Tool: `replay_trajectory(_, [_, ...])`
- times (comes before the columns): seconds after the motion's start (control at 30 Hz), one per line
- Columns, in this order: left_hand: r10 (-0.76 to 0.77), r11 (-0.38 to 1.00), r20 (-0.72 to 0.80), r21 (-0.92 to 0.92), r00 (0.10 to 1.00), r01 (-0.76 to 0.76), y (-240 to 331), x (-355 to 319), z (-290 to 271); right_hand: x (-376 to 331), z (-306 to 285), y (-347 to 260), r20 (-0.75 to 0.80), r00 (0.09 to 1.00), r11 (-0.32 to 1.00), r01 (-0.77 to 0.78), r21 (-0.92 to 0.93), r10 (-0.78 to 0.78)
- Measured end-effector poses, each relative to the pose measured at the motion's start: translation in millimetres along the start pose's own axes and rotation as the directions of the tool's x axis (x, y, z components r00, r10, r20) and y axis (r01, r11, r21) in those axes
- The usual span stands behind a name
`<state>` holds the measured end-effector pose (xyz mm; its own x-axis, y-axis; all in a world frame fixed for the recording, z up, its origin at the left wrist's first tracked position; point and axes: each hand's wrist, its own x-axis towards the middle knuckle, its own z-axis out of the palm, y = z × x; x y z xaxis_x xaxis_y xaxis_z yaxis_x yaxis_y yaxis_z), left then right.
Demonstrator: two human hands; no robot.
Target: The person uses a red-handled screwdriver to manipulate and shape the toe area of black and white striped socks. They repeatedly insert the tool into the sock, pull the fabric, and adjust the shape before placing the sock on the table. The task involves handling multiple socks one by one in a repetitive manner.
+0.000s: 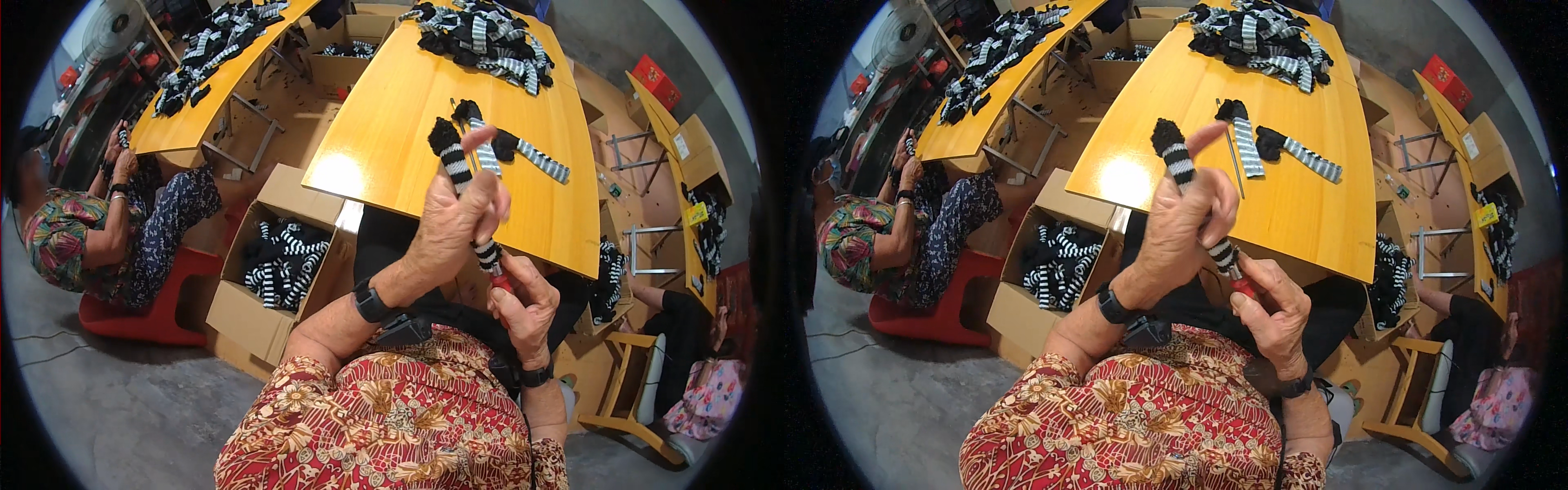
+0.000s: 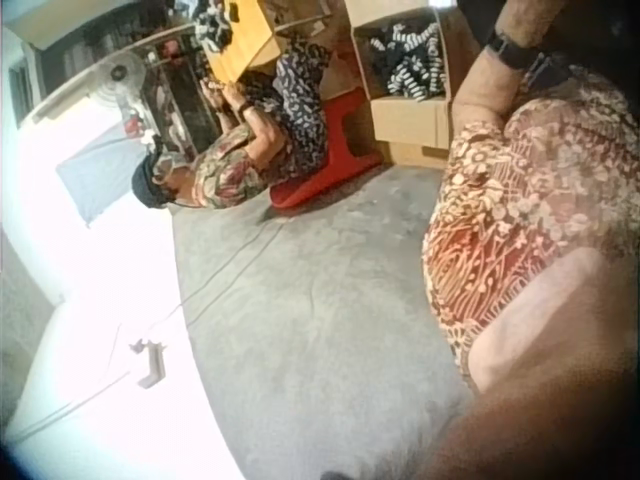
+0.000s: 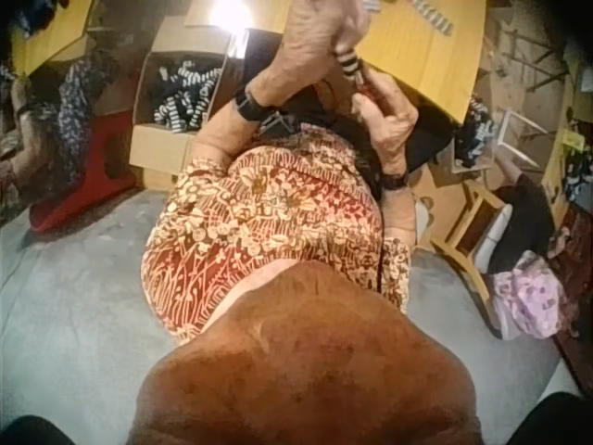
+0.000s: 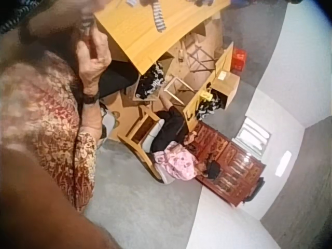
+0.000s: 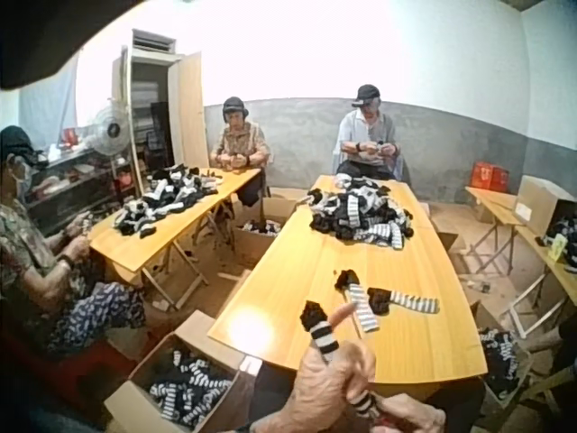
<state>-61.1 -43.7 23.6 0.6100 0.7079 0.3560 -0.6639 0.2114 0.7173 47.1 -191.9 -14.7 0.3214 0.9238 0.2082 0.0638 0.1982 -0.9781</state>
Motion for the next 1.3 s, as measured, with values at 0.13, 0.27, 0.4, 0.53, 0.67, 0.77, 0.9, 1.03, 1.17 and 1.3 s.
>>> replay_trajectory(0.13, [0.166, 0.968, -0.097, -0.174, 0.981, -0.18, 10, 8, -11, 2, -9, 2, 0.07, 0.982, 0.961, 0.184, -0.206, -0.173])
replay_trajectory(0.27, [0.124, 0.973, -0.13, -0.176, 0.984, -0.146, 9, 12, -18, 5, -8, -2, 0.088, 0.955, 0.892, 0.295, -0.343, -0.282])
replay_trajectory(0.4, [0.132, 0.969, -0.254, -0.17, 0.958, -0.178, 10, 18, -19, 3, -10, 1, 0.13, 0.904, 0.753, 0.414, -0.512, -0.408])
replay_trajectory(0.53, [0.161, 0.96, -0.25, -0.187, 0.955, -0.21, 6, 24, -22, -2, -18, 2, 0.165, 0.911, 0.744, 0.405, -0.531, -0.378])
replay_trajectory(0.67, [0.112, 0.919, -0.162, -0.359, 0.98, -0.164, 0, 25, -24, 1, -21, 2, 0.191, 0.906, 0.76, 0.42, -0.495, -0.376])
replay_trajectory(0.77, [0.033, 0.875, -0.149, -0.474, 0.988, -0.101, 4, 24, -19, -1, -21, 4, 0.186, 0.903, 0.779, 0.429, -0.458, -0.388])
replay_trajectory(0.9, [-0.063, 0.803, -0.135, -0.595, 0.989, -0.031, 8, 25, -18, -7, -21, 6, 0.162, 0.921, 0.816, 0.39, -0.427, -0.355])
replay_trajectory(1.03, [-0.013, 0.839, -0.15, -0.539, 0.989, -0.071, 5, 24, -13, -5, -22, 6, 0.155, 0.929, 0.831, 0.37, -0.416, -0.336])
replay_trajectory(1.17, [0.048, 0.852, -0.038, -0.52, 0.998, -0.06, 7, 20, -7, -1, -19, 1, 0.156, 0.913, 0.827, 0.408, -0.387, -0.377])
replay_trajectory(1.3, [-0.084, 0.828, 0.05, -0.552, 0.995, 0.098, -1, 11, -4, 6, -15, -7, 0.147, 0.898, 0.809, 0.437, -0.393, -0.414])
